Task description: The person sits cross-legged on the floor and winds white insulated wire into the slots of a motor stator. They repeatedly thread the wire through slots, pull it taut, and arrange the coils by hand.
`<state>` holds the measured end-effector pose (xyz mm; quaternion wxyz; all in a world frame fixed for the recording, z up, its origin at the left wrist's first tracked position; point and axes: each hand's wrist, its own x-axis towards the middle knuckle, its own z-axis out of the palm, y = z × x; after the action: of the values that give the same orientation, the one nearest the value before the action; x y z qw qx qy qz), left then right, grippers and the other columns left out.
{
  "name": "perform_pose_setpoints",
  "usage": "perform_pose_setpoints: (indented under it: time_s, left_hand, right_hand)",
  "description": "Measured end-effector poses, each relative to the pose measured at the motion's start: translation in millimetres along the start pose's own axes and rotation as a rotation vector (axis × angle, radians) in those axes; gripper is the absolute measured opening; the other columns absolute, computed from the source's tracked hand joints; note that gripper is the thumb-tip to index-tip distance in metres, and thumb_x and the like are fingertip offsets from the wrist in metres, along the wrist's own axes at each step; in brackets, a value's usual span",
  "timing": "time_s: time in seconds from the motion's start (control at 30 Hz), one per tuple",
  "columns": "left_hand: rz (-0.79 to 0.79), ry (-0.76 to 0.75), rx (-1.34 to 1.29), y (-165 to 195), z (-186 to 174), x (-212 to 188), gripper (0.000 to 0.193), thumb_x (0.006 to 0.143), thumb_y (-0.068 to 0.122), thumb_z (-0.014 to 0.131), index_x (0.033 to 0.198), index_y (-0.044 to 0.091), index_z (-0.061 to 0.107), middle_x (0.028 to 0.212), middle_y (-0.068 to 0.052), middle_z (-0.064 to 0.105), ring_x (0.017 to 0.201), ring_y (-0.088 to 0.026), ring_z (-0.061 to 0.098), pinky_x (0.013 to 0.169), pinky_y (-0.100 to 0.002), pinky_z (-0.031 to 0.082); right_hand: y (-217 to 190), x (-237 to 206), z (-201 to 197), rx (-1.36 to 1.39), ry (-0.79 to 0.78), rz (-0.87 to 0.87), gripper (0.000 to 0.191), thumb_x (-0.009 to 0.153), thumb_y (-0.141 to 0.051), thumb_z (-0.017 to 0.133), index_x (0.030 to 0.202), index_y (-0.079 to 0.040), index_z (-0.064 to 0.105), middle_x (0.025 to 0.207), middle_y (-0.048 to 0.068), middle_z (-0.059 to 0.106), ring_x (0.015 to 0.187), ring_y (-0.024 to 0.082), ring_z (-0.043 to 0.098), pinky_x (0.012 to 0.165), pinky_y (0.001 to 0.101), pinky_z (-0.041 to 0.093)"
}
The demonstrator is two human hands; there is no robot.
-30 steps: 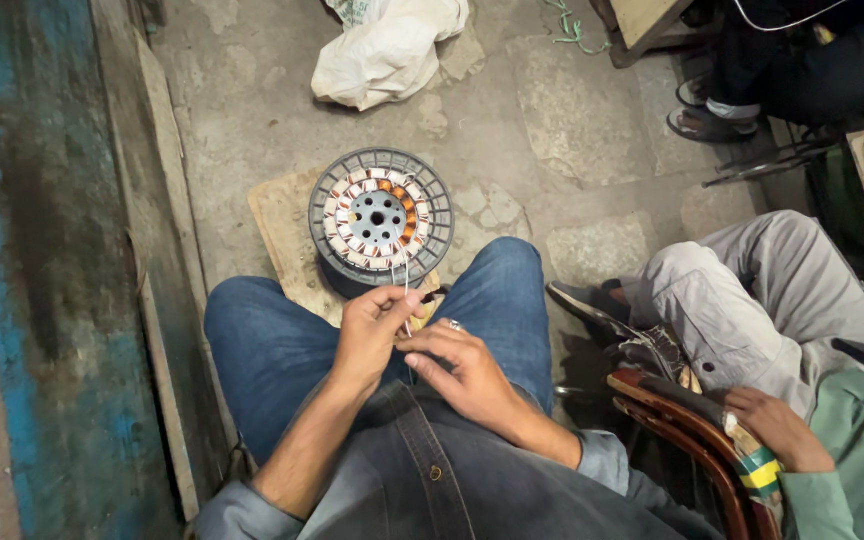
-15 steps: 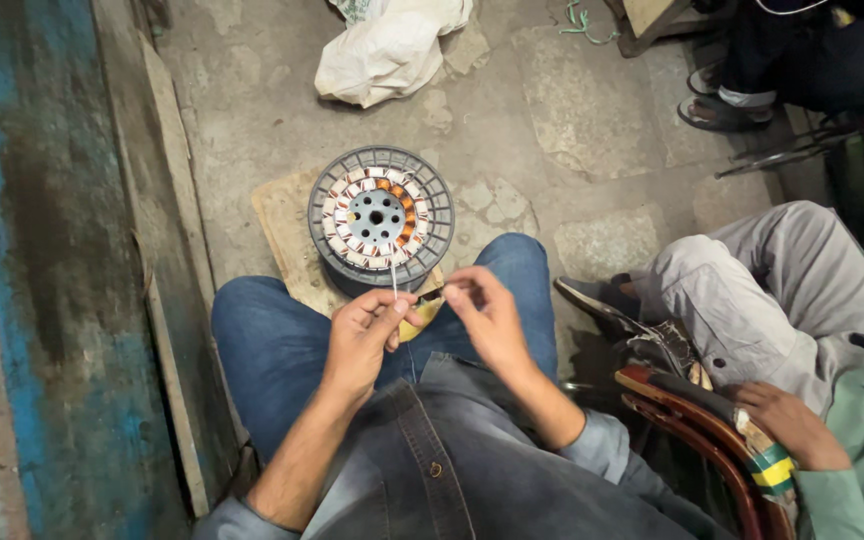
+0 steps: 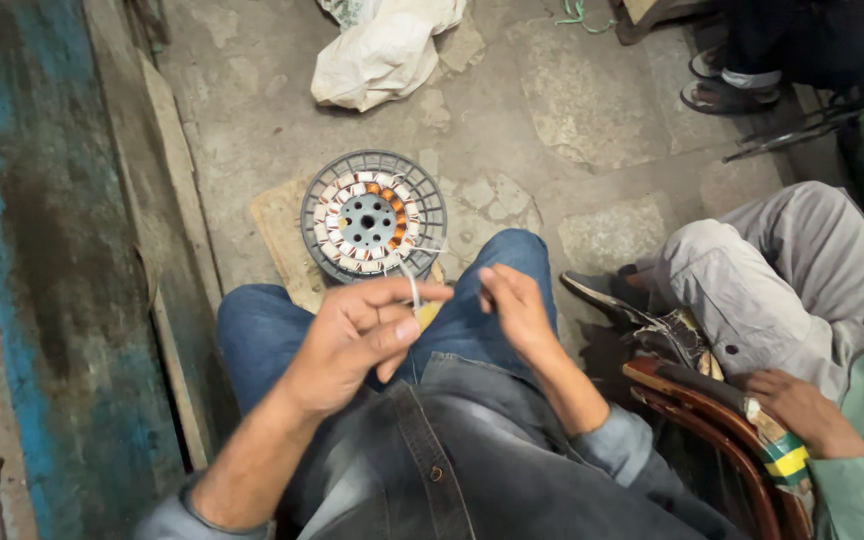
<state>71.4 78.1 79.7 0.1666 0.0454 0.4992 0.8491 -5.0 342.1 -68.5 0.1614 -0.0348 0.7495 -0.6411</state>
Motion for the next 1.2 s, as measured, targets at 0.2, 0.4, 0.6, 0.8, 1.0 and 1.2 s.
perform_pose_setpoints:
  time_s: [0.2, 0.4, 0.6, 0.8, 1.0, 1.2]
  left_hand:
    - [-0.019, -0.052, 0.201, 31.2, 1.5, 47.9, 0.058, 0.094, 0.018, 0.065, 0.148, -0.002, 0.054, 0.060, 0.006, 0.051, 0.051, -0.003, 0.043, 0.047, -0.020, 0.033]
    - [-0.172, 0.412, 0.318, -0.5, -34.0, 98.7, 0.049, 0.085, 0.001, 0.064, 0.135, 0.002, 0.063, 0.081, 0.002, 0.071, 0.063, -0.002, 0.057, 0.052, -0.018, 0.040]
    - [0.148, 0.655, 0.811, -66.1, -131.3, 95.0, 0.018, 0.093, 0.013, 0.082, 0.099, -0.003, 0.077, 0.066, -0.006, 0.062, 0.055, -0.008, 0.048, 0.053, -0.024, 0.038]
    - [-0.030, 0.633, 1.305, -84.8, -148.5, 74.2, 0.022, 0.084, 0.032, 0.080, 0.092, 0.012, 0.081, 0.067, -0.006, 0.069, 0.062, -0.016, 0.070, 0.068, -0.034, 0.054]
    - [-0.154, 0.692, 1.396, -71.4, -100.4, 70.5, 0.029, 0.087, 0.047, 0.078, 0.092, 0.018, 0.080, 0.072, -0.004, 0.073, 0.074, -0.026, 0.072, 0.071, -0.041, 0.055]
    - [0.242, 0.649, 1.263, -56.9, -71.7, 54.3, 0.020, 0.084, 0.029, 0.079, 0.089, 0.010, 0.075, 0.082, -0.009, 0.072, 0.077, -0.027, 0.070, 0.072, -0.041, 0.053]
  right_hand:
    - [30.5, -46.6, -65.8, -0.166, 0.242, 0.016, 0.030, 0.099, -0.030, 0.054, 0.093, -0.005, 0.070, 0.067, 0.005, 0.067, 0.062, 0.013, 0.062, 0.059, 0.0279, 0.049]
    - [18.9, -101.3, -82.1, -0.238, 0.214, 0.077, 0.040, 0.109, -0.026, 0.057, 0.079, -0.001, 0.061, 0.070, 0.007, 0.062, 0.067, 0.014, 0.055, 0.063, 0.0325, 0.046]
    - [23.1, -129.8, -118.6, -0.521, 0.325, 0.161, 0.027, 0.098, -0.026, 0.059, 0.086, -0.002, 0.065, 0.074, 0.011, 0.069, 0.068, 0.017, 0.066, 0.065, 0.0349, 0.050]
    - [38.7, -151.3, -155.4, -0.589, 0.507, 0.395, 0.033, 0.097, -0.034, 0.060, 0.093, -0.002, 0.068, 0.084, 0.018, 0.073, 0.079, 0.030, 0.071, 0.074, 0.0398, 0.054]
    - [34.5, -166.1, -149.9, -0.765, 0.608, 0.544, 0.034, 0.095, -0.037, 0.060, 0.095, -0.007, 0.074, 0.093, 0.017, 0.075, 0.092, 0.036, 0.071, 0.083, 0.0438, 0.054]
    - [54.8, -172.5, -137.1, -0.801, 0.405, 0.893, 0.033, 0.092, -0.043, 0.060, 0.103, -0.014, 0.075, 0.103, 0.015, 0.078, 0.103, 0.034, 0.073, 0.091, 0.0443, 0.056]
